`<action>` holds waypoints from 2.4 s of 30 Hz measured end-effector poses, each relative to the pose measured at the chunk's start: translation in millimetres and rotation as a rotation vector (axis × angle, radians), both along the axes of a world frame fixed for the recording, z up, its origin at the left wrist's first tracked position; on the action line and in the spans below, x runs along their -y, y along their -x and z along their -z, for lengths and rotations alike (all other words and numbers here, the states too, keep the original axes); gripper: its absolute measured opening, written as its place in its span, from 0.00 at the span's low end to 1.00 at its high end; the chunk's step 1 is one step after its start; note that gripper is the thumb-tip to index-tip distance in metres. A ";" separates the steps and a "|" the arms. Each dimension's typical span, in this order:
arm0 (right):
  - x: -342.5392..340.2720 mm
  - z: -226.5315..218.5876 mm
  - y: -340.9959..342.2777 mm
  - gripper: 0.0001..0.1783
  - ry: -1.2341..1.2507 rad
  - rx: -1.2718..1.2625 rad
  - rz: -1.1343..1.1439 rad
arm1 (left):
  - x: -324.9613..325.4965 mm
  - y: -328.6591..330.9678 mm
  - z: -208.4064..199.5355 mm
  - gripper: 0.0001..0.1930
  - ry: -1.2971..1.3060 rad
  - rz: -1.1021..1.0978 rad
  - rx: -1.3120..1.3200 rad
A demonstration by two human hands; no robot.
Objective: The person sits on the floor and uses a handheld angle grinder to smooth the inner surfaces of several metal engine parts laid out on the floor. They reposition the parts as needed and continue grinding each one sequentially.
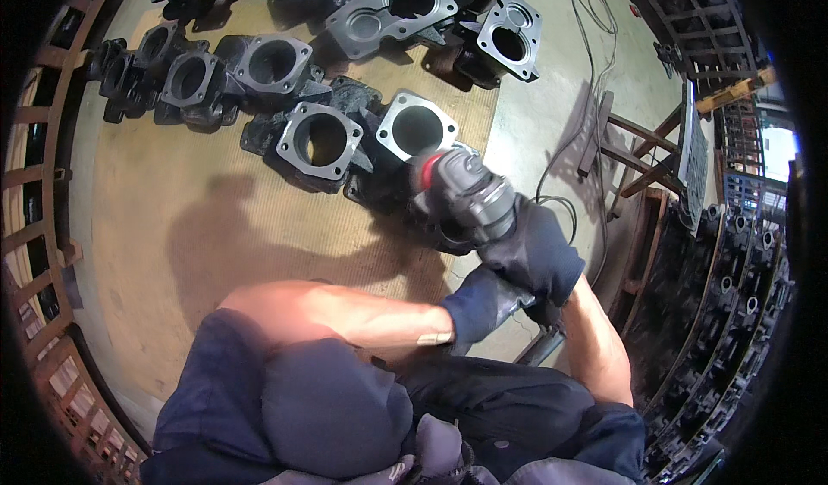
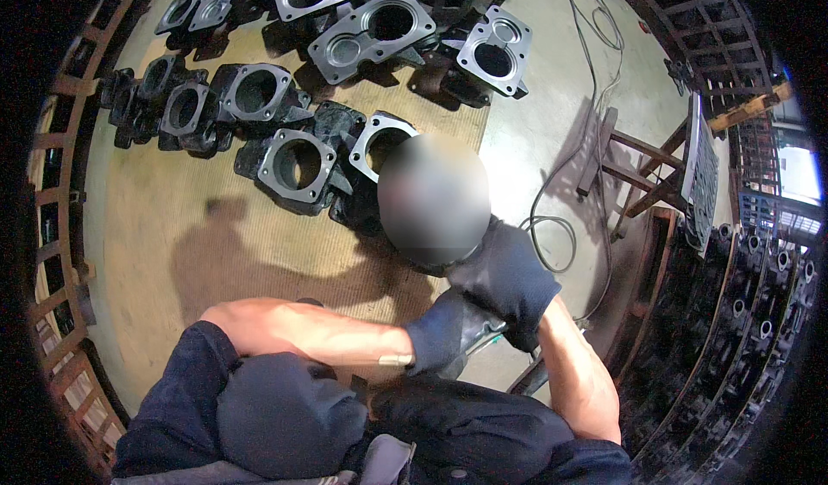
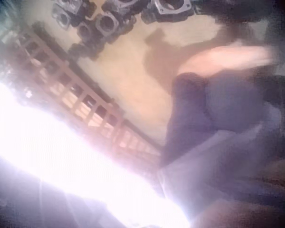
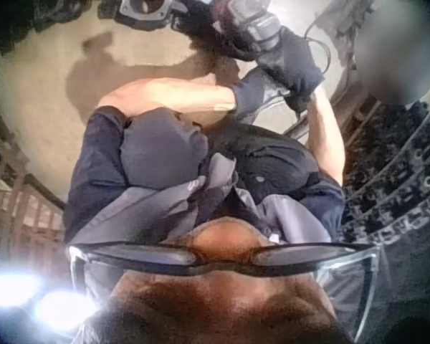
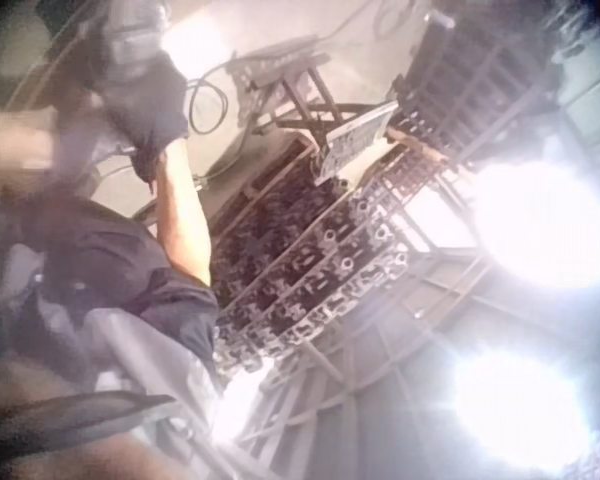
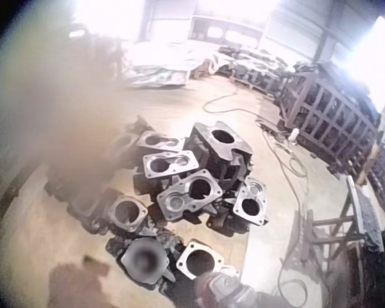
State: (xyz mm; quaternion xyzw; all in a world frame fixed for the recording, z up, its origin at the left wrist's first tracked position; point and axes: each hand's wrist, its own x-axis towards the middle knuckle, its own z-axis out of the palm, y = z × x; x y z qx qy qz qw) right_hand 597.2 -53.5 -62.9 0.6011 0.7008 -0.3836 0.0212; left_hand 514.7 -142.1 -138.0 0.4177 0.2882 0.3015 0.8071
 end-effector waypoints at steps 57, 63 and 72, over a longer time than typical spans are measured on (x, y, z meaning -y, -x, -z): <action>-89.1 10.3 150.7 0.26 -0.060 -0.028 -0.190 | -70.0 99.9 15.7 0.10 0.296 -0.547 0.180; -82.5 -10.5 159.6 0.25 0.013 0.001 -0.265 | -55.5 102.5 7.0 0.07 0.050 -0.561 -0.018; -92.2 -11.4 169.0 0.29 0.079 0.060 -0.244 | -61.8 114.4 21.2 0.14 0.001 -0.490 0.016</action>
